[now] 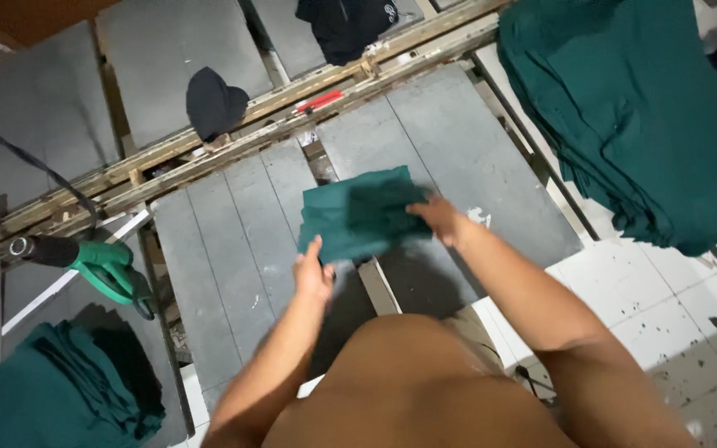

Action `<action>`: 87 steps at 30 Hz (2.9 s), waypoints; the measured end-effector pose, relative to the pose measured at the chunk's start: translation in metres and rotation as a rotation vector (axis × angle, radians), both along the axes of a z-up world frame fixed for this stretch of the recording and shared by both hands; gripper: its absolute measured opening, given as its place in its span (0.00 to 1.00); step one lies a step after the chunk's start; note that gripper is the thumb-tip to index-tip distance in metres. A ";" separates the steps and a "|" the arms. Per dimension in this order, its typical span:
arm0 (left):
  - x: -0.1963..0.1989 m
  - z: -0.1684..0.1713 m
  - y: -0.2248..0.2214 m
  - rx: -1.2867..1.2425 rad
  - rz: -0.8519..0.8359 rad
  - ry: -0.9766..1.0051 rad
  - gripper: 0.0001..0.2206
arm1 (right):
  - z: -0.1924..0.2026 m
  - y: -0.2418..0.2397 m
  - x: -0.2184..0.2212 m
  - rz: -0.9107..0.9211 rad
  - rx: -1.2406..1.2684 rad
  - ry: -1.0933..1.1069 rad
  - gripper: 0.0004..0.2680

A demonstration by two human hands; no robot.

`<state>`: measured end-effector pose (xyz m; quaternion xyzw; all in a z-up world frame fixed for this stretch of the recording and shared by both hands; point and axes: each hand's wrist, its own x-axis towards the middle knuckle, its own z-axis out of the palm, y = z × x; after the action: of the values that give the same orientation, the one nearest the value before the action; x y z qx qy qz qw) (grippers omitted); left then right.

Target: The person folds green t-shirts by hand on a wooden surface, smoothing the fabric and stacking the folded garments.

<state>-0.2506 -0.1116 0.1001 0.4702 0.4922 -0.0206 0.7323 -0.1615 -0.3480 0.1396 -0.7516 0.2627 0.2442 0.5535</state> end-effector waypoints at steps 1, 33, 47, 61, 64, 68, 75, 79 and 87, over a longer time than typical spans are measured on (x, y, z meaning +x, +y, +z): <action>0.015 0.024 -0.003 0.001 -0.007 0.007 0.44 | -0.019 -0.018 0.016 -0.007 0.001 0.007 0.27; -0.033 -0.038 -0.045 0.061 -0.954 -0.025 0.13 | -0.124 -0.154 0.025 0.391 -0.233 -0.423 0.09; -0.030 -0.039 -0.226 -0.295 0.222 -0.087 0.31 | -0.142 -0.059 0.290 1.315 -0.587 -0.679 0.26; 0.001 -0.110 -0.282 0.110 0.582 0.094 0.16 | -0.075 -0.046 0.268 1.668 -0.609 -0.513 0.18; 0.008 -0.110 -0.290 0.198 0.561 0.179 0.15 | -0.080 -0.050 0.263 1.645 -0.540 -0.658 0.18; 0.019 -0.075 -0.304 0.209 0.583 0.186 0.17 | -0.030 -0.066 0.243 1.488 -0.398 -0.534 0.26; 0.019 -0.110 -0.313 0.243 0.577 0.194 0.18 | -0.014 -0.061 0.244 1.599 -0.480 -0.413 0.22; 0.010 -0.141 -0.307 0.339 0.526 0.251 0.13 | -0.048 -0.058 0.251 1.554 -0.434 -0.514 0.23; 0.023 -0.042 -0.300 0.189 0.720 0.073 0.18 | -0.059 -0.063 0.267 1.540 -0.369 -0.368 0.25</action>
<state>-0.2275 -0.4120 0.0583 0.3312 0.6517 0.2670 0.6280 0.1052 -0.4112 0.0808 -0.8287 -0.3874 0.3818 0.1319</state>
